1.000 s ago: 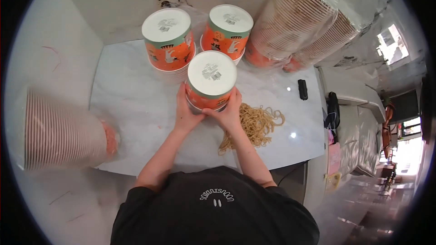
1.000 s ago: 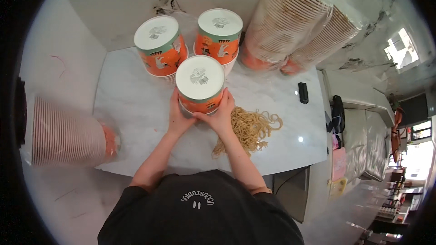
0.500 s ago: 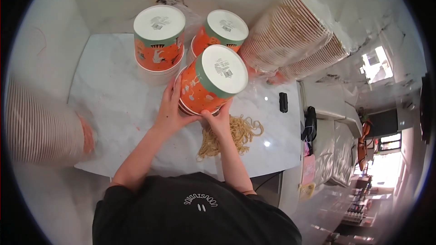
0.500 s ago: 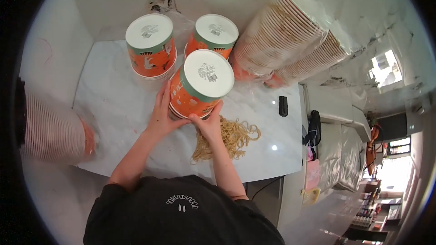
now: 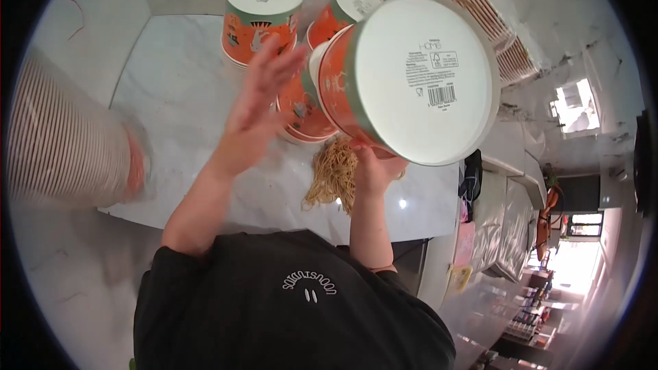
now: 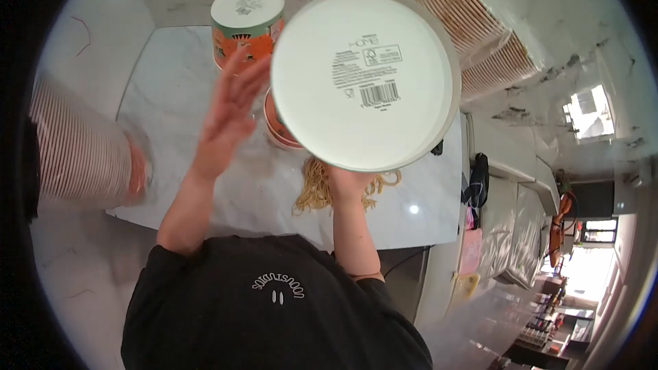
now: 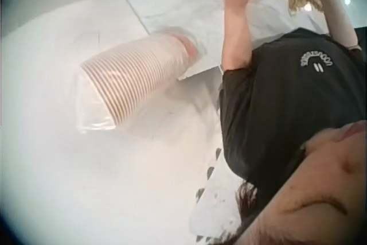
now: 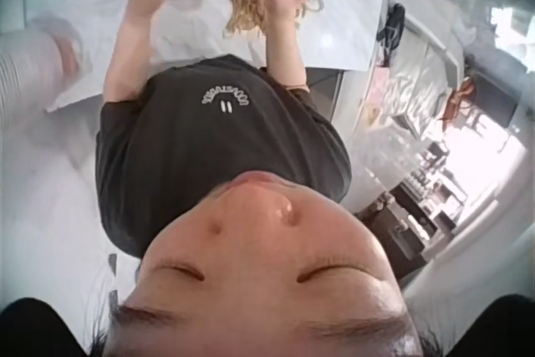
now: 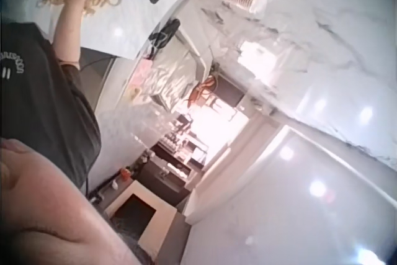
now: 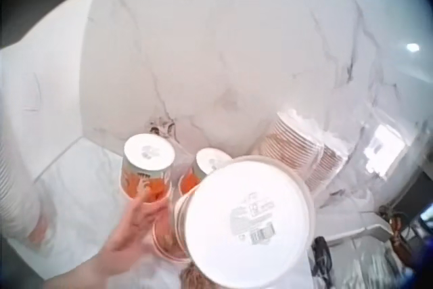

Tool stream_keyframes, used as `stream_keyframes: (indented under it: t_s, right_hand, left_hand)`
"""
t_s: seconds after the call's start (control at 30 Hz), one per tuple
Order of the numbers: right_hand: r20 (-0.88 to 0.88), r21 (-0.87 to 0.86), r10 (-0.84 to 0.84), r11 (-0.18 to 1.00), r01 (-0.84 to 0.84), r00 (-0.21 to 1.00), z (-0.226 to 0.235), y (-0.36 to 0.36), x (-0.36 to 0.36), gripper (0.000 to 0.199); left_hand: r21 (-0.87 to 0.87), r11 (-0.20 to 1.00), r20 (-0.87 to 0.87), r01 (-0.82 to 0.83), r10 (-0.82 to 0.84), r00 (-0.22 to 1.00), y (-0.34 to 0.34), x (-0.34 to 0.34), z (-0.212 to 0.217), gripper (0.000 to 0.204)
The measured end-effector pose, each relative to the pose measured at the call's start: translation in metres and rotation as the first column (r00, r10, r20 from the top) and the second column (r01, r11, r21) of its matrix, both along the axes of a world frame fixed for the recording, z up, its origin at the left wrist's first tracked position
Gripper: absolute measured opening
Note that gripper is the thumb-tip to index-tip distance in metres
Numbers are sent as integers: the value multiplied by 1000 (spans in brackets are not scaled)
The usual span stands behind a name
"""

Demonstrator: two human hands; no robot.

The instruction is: Organizing and bundling paper cups using rubber bands on a workbench.

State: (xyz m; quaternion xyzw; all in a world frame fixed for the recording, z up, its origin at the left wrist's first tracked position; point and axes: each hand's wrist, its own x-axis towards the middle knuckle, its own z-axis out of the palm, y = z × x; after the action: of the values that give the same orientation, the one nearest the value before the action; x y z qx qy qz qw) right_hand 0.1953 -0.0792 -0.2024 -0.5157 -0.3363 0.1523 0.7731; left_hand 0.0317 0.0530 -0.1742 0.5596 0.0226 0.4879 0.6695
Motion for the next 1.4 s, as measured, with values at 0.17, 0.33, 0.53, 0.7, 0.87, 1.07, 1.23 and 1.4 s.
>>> stream_keyframes:
  t_s: [0.17, 0.33, 0.53, 0.7, 0.87, 1.07, 1.23, 1.4]
  right_hand:
    - [477, 63, -69, 997, 45, 876, 29, -36, -10, 137]
    - [688, -385, 481, 876, -289, 543, 32, -93, -39, 119]
    - [567, -676, 700, 697, -239, 434, 29, -70, -64, 71]
    - [727, -477, 531, 847, -236, 435, 23, -59, -59, 60]
    - [573, -442, 9, 845, 300, 819, -35, -66, 32, 15]
    - [670, -504, 69, 773, 384, 739, -91, -5, 93, 12]
    - [805, -525, 289, 754, 395, 519, -142, 29, 115, 8]
    - [831, -554, 426, 700, 452, 359, -150, 24, 131, 12]
  left_hand:
    - [-187, 940, -98, -284, 270, 958, 5, -65, 8, 61]
    - [-210, 949, -239, -234, 182, 954, -5, -142, -2, 68]
    - [539, 834, -599, 114, 284, 749, -72, -115, -12, 108]
    - [722, 691, -575, 1, 600, 557, -74, -100, -45, 21]
    - [752, 660, -554, -10, 639, 533, -62, -104, -52, 21]
    - [768, 639, -535, -40, 674, 509, -57, -81, -64, 18]
    - [767, 640, -532, -42, 672, 515, -61, -59, -64, 18]
    - [821, 560, -466, -114, 771, 433, -46, -39, -65, 16]
